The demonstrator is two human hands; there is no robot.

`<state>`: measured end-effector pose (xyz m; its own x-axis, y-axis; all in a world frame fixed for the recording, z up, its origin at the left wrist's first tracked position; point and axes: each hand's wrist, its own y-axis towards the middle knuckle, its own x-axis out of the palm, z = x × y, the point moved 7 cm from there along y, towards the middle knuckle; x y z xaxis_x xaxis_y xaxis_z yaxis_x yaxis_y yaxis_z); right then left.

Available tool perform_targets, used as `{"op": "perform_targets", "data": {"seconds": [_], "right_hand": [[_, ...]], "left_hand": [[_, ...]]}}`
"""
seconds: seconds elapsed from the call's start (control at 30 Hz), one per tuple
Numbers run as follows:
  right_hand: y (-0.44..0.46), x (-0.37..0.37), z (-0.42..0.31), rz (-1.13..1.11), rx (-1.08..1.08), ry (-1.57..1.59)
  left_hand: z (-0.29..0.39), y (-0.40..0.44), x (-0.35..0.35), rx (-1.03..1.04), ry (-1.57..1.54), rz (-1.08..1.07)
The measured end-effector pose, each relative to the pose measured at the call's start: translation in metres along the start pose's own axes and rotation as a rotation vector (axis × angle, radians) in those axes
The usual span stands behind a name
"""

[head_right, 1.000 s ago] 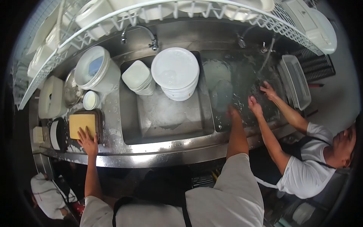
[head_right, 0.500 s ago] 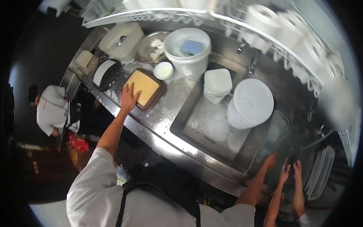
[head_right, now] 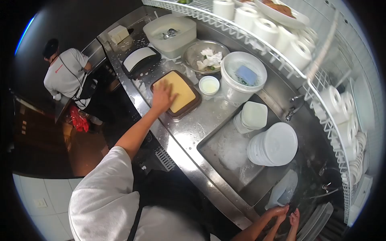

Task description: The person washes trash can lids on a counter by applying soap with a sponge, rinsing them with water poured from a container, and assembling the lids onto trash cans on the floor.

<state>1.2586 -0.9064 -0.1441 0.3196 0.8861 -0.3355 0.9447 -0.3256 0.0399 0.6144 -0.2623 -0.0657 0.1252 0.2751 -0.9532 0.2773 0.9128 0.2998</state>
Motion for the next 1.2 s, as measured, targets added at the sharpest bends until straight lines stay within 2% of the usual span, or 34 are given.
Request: {"op": "perform_targets", "data": {"seconds": [0.03, 0.13, 0.23, 0.33, 0.4, 0.47, 0.53, 0.63, 0.77, 0.8, 0.87, 0.9, 0.93, 1.03, 1.13, 1.2], "right_hand": [[0.003, -0.004, -0.008, -0.013, -0.032, 0.024], [0.014, 0.001, -0.038, -0.126, -0.125, 0.112], [0.006, 0.029, -0.075, -0.355, -0.125, 0.248], [-0.088, 0.070, -0.150, -0.545, 0.093, 0.476], [-0.128, 0.106, -0.161, -0.694, 0.107, 0.505], [-0.213, 0.131, -0.197, -0.768, 0.142, 0.492], [-0.265, 0.163, -0.201, -0.763, 0.066, 0.447], [-0.360, 0.213, -0.216, -0.878, 0.004, 0.374], [-0.476, 0.257, -0.240, -0.955, -0.137, 0.183], [-0.495, 0.268, -0.241, -0.979, -0.178, 0.151], [-0.516, 0.293, -0.221, -1.034, -0.073, 0.229], [-0.532, 0.296, -0.223, -1.060, -0.016, 0.268], [-0.542, 0.294, -0.225, -1.056, 0.055, 0.328], [-0.545, 0.292, -0.225, -1.000, 0.036, 0.380], [-0.521, 0.281, -0.229, -1.010, -0.177, 0.247], [-0.516, 0.270, -0.233, -0.976, -0.210, 0.227]], "left_hand": [[0.010, 0.000, 0.003, 0.082, -0.019, 0.051], [0.037, 0.001, 0.005, 0.066, 0.006, 0.016], [0.040, 0.013, -0.002, -0.003, 0.040, -0.021], [0.039, 0.020, -0.004, -0.024, 0.076, -0.007], [0.034, 0.039, 0.001, -0.093, 0.007, -0.113], [0.022, 0.058, 0.010, -0.169, -0.073, -0.201], [0.009, 0.076, 0.022, -0.256, -0.162, -0.269], [-0.002, 0.082, 0.038, -0.316, 0.010, 0.171], [-0.013, 0.092, 0.048, -0.391, -0.108, 0.104], [-0.015, 0.096, 0.056, -0.386, -0.212, 0.030], [-0.013, 0.107, 0.084, -0.206, -0.207, 0.043], [-0.010, 0.106, 0.069, -0.114, -0.202, 0.049], [0.003, 0.095, 0.063, 0.035, -0.097, -0.055], [-0.009, 0.066, 0.024, 0.498, -0.179, -0.157], [-0.061, 0.099, 0.033, -0.011, -0.333, -0.083], [-0.086, 0.117, 0.050, -0.274, -0.398, -0.110]]}}
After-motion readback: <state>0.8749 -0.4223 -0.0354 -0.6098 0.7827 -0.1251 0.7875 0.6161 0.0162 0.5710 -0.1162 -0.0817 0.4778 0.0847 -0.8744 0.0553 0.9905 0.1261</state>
